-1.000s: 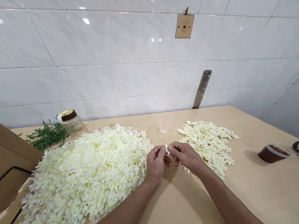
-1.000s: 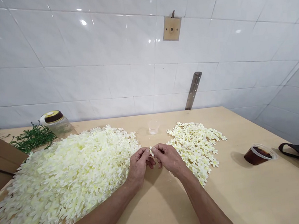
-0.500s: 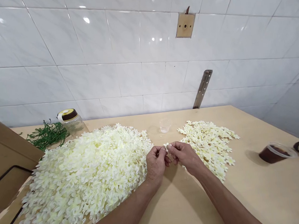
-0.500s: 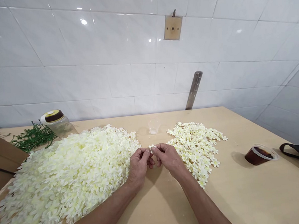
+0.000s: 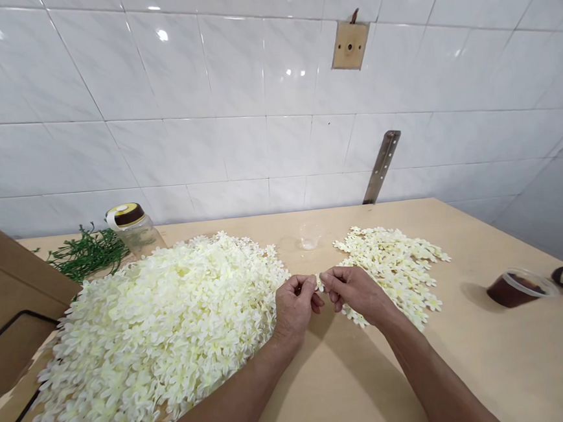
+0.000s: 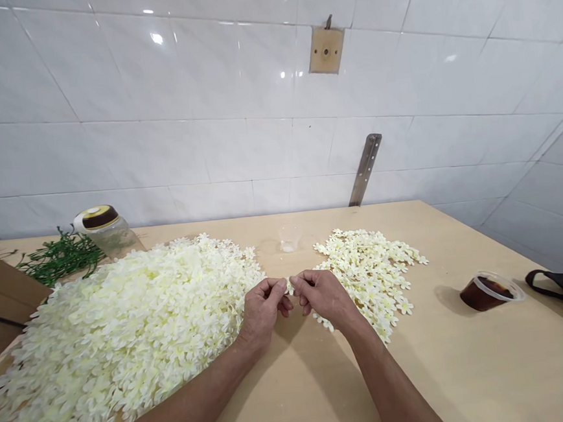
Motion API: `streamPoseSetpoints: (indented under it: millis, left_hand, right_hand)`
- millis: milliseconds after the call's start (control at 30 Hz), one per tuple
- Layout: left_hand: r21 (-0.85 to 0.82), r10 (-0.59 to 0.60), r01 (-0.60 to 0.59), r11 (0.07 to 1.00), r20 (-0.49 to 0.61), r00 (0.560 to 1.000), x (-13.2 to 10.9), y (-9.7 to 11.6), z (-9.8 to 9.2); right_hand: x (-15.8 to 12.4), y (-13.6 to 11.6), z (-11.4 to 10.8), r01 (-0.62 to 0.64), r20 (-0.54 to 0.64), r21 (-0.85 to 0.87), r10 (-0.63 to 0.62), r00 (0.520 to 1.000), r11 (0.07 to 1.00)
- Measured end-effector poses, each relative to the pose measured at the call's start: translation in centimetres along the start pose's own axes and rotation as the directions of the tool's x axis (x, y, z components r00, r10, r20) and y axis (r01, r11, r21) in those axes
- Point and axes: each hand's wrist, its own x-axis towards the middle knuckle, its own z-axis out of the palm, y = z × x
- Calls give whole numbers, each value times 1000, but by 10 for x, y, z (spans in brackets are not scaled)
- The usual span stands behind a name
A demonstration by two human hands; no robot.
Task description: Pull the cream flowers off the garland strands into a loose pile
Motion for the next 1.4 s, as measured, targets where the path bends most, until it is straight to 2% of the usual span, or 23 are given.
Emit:
streamPoseSetpoints:
  millis: [167, 300, 467, 533, 600, 667, 733, 967, 1200, 1400]
  left_hand:
    - [-9, -17, 17, 1000, -48, 999, 2, -2, 1]
    - [-65, -38, 37, 997, -24, 999, 2, 0, 0]
    - [33, -2, 2, 999, 0, 1000, 2, 0, -1]
    - [9, -10, 10, 1000, -21, 1000, 2, -1, -1]
    - [-26, -23, 22, 999, -35, 999, 3, -2, -1]
    - [-55, -29, 27, 998, -35, 999, 4, -1, -1]
    - [-83, -38, 35, 996, -26, 999, 4, 0, -1]
    - [-200, -97, 98, 975, 14, 995, 3, 4, -2]
    - [-216, -113, 114, 970, 17, 993, 5, 1, -4]
    - [-203, -128, 133, 970, 39, 991, 4, 3, -5]
  right_hand:
    - [1, -3, 4, 80, -120, 10, -78, 990, 997]
    - [0, -5, 5, 82, -120, -32, -85, 989, 996]
    - [-1, -3, 8, 52, -147, -18, -54, 988, 998]
    - [0, -1, 9, 116, -185, -53, -124, 975, 992]
    - [1, 2, 11, 233, -198, -171, -265, 944, 957]
    - [2, 4, 13, 334, -168, -312, -398, 902, 889]
    - [2, 4, 14, 377, -139, -392, -460, 877, 839]
    - [2, 7, 18, 330, -179, -473, -456, 872, 817]
    - [1, 10, 23, 381, -180, -556, -554, 813, 739]
    - [2, 8, 25, 322, -197, -628, -545, 815, 709]
